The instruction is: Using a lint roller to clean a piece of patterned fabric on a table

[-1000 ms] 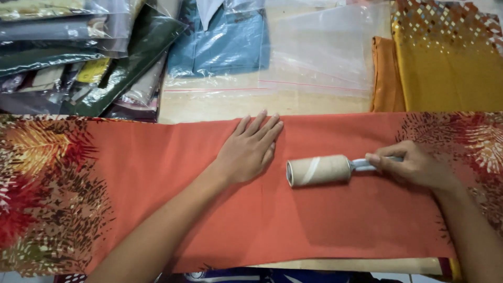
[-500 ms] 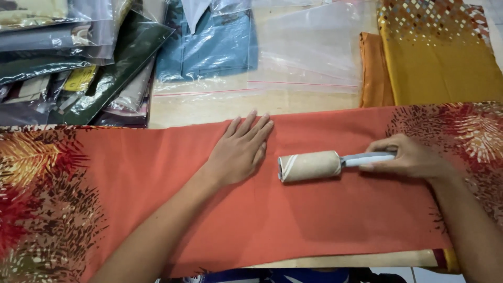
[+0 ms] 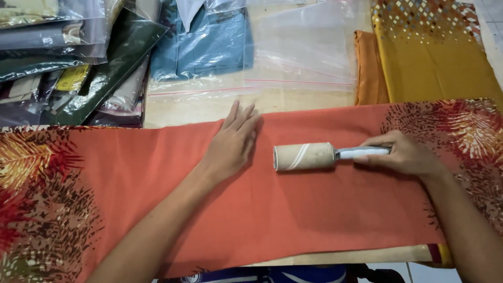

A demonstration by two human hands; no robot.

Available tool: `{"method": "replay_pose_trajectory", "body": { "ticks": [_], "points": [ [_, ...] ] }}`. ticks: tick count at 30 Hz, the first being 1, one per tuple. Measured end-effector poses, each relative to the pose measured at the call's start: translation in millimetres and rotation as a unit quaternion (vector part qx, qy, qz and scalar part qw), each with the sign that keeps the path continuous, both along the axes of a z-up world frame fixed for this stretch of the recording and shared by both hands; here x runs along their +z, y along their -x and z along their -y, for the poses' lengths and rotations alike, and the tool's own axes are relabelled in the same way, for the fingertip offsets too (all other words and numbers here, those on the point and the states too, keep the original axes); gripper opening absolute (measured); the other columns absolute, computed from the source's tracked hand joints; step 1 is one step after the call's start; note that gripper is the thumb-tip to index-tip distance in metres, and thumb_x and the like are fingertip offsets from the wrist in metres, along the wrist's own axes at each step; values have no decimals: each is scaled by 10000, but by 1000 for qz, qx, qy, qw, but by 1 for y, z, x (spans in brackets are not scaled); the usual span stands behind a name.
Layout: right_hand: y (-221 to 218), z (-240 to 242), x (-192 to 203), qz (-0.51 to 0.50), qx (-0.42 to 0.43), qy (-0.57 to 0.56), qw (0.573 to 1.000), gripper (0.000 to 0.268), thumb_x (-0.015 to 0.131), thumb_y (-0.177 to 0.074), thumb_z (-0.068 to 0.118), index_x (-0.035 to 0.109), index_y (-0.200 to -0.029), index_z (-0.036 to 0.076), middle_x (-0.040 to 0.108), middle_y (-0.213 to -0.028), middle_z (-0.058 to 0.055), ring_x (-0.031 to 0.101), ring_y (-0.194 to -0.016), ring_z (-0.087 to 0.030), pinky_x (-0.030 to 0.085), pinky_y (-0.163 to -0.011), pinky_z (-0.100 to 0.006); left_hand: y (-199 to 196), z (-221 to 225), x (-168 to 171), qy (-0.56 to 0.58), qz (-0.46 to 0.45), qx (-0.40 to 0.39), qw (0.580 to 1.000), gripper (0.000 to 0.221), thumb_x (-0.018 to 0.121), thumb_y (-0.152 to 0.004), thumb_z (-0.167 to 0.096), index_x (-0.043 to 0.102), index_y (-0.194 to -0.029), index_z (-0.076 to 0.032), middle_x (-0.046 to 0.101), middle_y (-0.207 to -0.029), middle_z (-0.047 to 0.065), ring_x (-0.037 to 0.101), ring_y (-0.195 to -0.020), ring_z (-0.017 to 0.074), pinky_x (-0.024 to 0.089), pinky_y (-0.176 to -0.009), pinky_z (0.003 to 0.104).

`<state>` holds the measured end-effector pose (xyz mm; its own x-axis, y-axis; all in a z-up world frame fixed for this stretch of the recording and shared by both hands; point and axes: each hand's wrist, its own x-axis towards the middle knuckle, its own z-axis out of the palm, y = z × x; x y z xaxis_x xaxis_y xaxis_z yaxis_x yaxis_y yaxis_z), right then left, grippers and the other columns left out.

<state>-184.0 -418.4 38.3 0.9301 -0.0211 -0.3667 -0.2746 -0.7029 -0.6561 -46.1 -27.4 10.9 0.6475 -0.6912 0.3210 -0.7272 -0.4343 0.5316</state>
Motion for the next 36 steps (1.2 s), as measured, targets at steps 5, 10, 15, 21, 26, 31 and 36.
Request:
{"method": "replay_pose_trajectory", "body": {
  "ticks": [5,10,15,21,26,31,36],
  "points": [
    [-2,-28,15,9,-92,-18,996,290,736,-885,281,851,-1061,81,805,-924,-36,669,-813,-156,456,-714,-282,0,1,1,18,15,-17,1000,446,434,-993,-1,481,-1433,-50,395,-1632,142,221,-1553,488,455,-1046,536],
    [1,-30,13,66,-134,-57,987,322,649,-1001,331,814,-1044,57,560,-705,-10,415,-615,-125,292,-558,-277,-6,-2,0,59,64,-28,996,486,461,-959,69,499,-1438,-4,509,-1536,174,322,-1514,485,462,-1115,540],
    [3,-19,12,44,-83,-40,995,356,713,-902,281,845,-1124,35,759,-807,-63,620,-708,-152,451,-629,-289,-14,-6,1,78,164,37,983,308,628,-1017,-143,632,-1305,-34,648,-1362,144,518,-1348,445,460,-1123,527],
    [1,1,-1,-3,14,-54,998,370,807,-805,223,875,-1122,47,833,-776,-44,682,-724,-120,490,-640,-264,-21,-9,-16,-42,94,36,994,385,484,-1092,-301,620,-1399,-112,568,-1502,119,395,-1441,470,335,-1120,628],
    [9,14,-1,43,64,-54,996,391,853,-736,187,862,-1108,66,892,-958,-42,716,-716,-108,496,-570,-257,-20,-7,-10,-55,114,30,991,326,468,-1094,-257,574,-1371,-121,578,-1486,127,415,-1419,486,362,-1066,623],
    [29,-5,18,115,-16,-13,993,411,748,-838,209,778,-1208,34,812,-1121,-77,704,-912,-128,530,-708,-261,-5,0,20,79,232,-17,969,242,628,-1031,-71,606,-1271,-53,590,-1383,157,528,-1257,479,429,-1071,604],
    [51,-14,2,116,-33,7,993,344,790,-821,182,817,-1142,64,829,-996,-10,648,-748,-78,478,-589,-247,0,2,28,-19,-21,-144,989,268,394,-1097,-218,509,-1303,-90,631,-1278,100,426,-1457,412,332,-1161,545]
  ]
}}
